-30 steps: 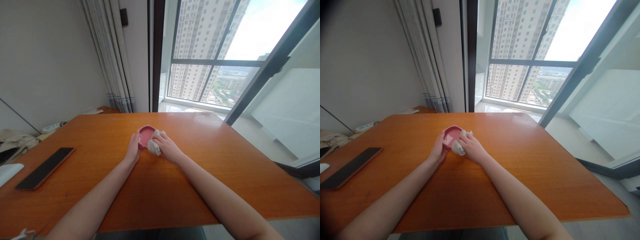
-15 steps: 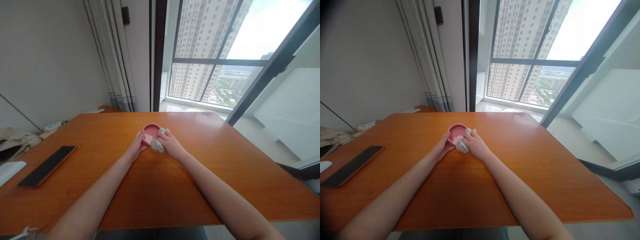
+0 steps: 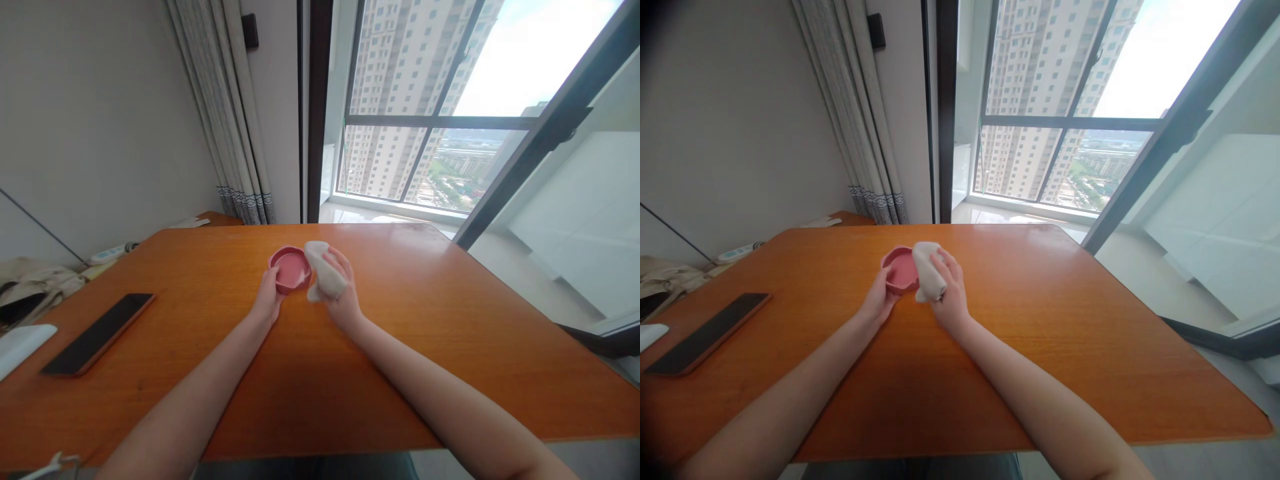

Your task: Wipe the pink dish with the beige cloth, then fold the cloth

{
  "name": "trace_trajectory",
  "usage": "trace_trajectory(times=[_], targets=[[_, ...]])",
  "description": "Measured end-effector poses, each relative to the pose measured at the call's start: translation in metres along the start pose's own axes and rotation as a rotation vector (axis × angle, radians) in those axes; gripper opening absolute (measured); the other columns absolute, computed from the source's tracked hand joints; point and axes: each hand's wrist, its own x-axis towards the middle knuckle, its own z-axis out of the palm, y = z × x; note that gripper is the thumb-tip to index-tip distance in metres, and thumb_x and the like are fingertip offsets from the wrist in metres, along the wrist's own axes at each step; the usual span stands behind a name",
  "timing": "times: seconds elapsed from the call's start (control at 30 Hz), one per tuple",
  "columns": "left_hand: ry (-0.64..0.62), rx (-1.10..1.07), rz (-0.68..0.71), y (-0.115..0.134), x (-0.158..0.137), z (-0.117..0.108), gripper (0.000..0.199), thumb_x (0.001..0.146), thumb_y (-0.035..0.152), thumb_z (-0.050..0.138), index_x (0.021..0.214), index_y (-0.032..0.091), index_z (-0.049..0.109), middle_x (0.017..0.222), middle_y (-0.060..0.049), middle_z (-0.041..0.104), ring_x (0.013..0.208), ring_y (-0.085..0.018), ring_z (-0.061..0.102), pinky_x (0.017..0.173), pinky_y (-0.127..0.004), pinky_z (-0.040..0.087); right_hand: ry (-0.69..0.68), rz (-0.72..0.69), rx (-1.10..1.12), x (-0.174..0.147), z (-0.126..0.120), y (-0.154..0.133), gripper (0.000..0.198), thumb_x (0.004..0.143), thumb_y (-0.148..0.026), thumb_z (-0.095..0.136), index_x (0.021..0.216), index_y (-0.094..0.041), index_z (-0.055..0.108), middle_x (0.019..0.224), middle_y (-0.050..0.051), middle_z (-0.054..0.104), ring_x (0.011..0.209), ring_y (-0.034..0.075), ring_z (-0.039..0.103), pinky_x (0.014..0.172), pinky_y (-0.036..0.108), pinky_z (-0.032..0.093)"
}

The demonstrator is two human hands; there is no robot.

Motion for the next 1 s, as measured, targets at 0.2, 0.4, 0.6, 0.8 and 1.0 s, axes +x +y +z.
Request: trace_trajectory(times=[0.2, 0.4, 0.6, 0.8, 1.0], targets=[[-0.102, -0.034, -0.164, 0.003, -0.013, 0.010, 0.030, 0.078, 0.031, 0.055, 0.105, 0.017, 0.061, 0.106, -0.007, 0.065, 0.089, -0.019, 0.062, 0.065, -0.027, 0.054, -0.141, 0.500, 0.371, 0.008, 0.002, 0.017, 0.047, 0.084, -0.059, 0.040, 0.084, -0.017, 0.061, 0.063, 0.005, 0.062, 0.063, 0.021, 0.061, 0.059, 0.035, 0.054], [-0.113, -0.128, -0.119, 0.001, -0.014, 0.010, 0.038, 0.080, 0.035, 0.056, 0.113, 0.017, 0.057, 0.108, -0.009, 0.064, 0.090, -0.019, 0.063, 0.070, -0.029, 0.055, -0.070, 0.428, 0.444, -0.011, 0.028, 0.003, 0.051, 0.079, -0.063, 0.046, 0.101, -0.019, 0.060, 0.089, 0.008, 0.067, 0.098, 0.025, 0.060, 0.091, 0.041, 0.048], [-0.226, -0.071, 0.018, -0.003, -0.019, 0.015, 0.066, 0.076, 0.033, 0.065, 0.134, 0.037, 0.034, 0.132, -0.001, 0.050, 0.101, -0.017, 0.059, 0.077, -0.029, 0.054, 0.039, 0.656, 0.541, -0.006, 0.027, -0.009, 0.052, 0.081, -0.056, 0.045, 0.116, -0.018, 0.051, 0.093, 0.007, 0.066, 0.089, 0.022, 0.063, 0.073, 0.034, 0.056], [-0.222, 0.186, -0.090, 0.002, -0.018, 0.009, 0.071, 0.074, 0.051, 0.061, 0.137, 0.035, 0.032, 0.138, -0.006, 0.044, 0.108, -0.024, 0.056, 0.070, -0.030, 0.054, 0.004, 0.874, 0.565, 0.008, 0.007, 0.009, 0.043, 0.081, -0.044, 0.046, 0.114, -0.018, 0.050, 0.052, -0.005, 0.055, 0.036, 0.012, 0.050, 0.029, 0.020, 0.039], [-0.184, 0.264, -0.034, -0.001, -0.012, 0.004, 0.045, 0.076, 0.040, 0.061, 0.117, 0.024, 0.055, 0.120, -0.007, 0.058, 0.099, -0.021, 0.059, 0.072, -0.029, 0.054, -0.070, 0.808, 0.599, -0.003, 0.021, 0.003, 0.047, 0.082, -0.051, 0.045, 0.112, -0.016, 0.048, 0.054, -0.004, 0.056, 0.037, 0.012, 0.052, 0.032, 0.021, 0.044]])
